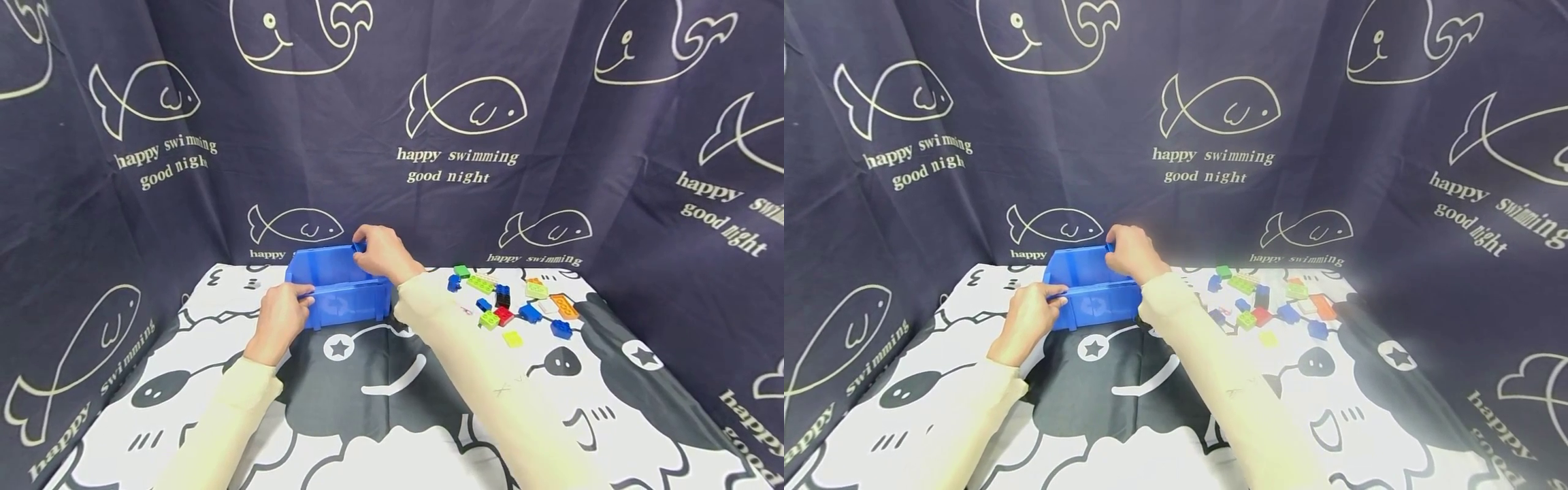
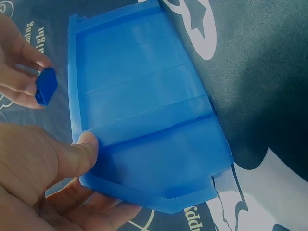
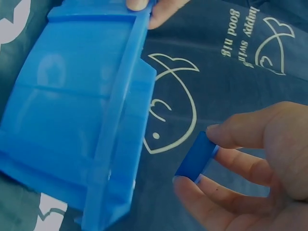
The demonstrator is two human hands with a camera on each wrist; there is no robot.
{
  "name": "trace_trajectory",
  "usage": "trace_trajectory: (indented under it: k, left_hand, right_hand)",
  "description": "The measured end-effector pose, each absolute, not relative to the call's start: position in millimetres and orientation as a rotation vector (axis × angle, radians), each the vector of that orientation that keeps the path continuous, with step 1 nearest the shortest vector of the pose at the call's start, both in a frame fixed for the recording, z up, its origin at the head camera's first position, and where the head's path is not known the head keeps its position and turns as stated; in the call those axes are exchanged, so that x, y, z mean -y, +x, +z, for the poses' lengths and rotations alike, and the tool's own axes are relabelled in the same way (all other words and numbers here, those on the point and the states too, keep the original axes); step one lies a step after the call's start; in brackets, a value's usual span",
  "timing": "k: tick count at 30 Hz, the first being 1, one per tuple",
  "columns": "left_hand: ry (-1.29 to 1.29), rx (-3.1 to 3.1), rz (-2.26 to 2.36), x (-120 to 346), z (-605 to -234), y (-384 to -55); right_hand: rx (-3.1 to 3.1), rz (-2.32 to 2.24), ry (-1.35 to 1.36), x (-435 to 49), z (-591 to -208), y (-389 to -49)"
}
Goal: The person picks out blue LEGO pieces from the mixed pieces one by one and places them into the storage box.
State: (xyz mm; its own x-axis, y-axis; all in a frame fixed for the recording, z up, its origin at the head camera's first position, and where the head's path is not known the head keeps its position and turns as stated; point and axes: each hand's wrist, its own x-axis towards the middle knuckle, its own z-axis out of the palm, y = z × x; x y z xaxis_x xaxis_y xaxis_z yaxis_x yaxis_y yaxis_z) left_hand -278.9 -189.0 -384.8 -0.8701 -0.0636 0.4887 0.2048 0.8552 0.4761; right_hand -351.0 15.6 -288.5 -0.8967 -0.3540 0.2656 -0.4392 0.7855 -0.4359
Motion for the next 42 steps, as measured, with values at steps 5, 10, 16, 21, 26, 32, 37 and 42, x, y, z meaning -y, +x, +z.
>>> trace_trajectory:
  k: [5,10,16,21,26,32,37,42]
  left_hand:
    - [-0.098,2.522,-0.732,189.8,-386.0,-279.5]
    - [-0.105,2.529,-0.723,190.1,-386.7,-280.5]
    - [-0.1,2.522,-0.719,190.3,-385.8,-279.7]
    - [-0.085,2.526,-0.721,190.0,-387.6,-279.0]
    - [-0.088,2.529,-0.717,188.7,-387.9,-279.5]
    - [-0.078,2.525,-0.721,188.7,-388.1,-279.4]
    - [-0.097,2.518,-0.719,188.9,-388.5,-280.3]
    - [-0.094,2.516,-0.716,188.0,-388.2,-280.7]
  right_hand:
    - [2.873,0.736,0.594,-0.2,-293.4,-354.2]
    - [2.925,0.71,0.563,11.9,-301.8,-357.0]
    - [2.962,0.704,0.576,19.8,-314.1,-357.6]
    - [3.013,0.703,0.522,24.0,-317.9,-357.5]
    - [3.034,0.685,0.494,26.6,-320.3,-358.6]
    - [3.031,0.665,0.513,28.5,-321.7,-359.0]
    - [3.041,0.659,0.492,28.3,-320.7,-358.5]
    - [3.028,0.68,0.501,25.3,-317.8,-356.5]
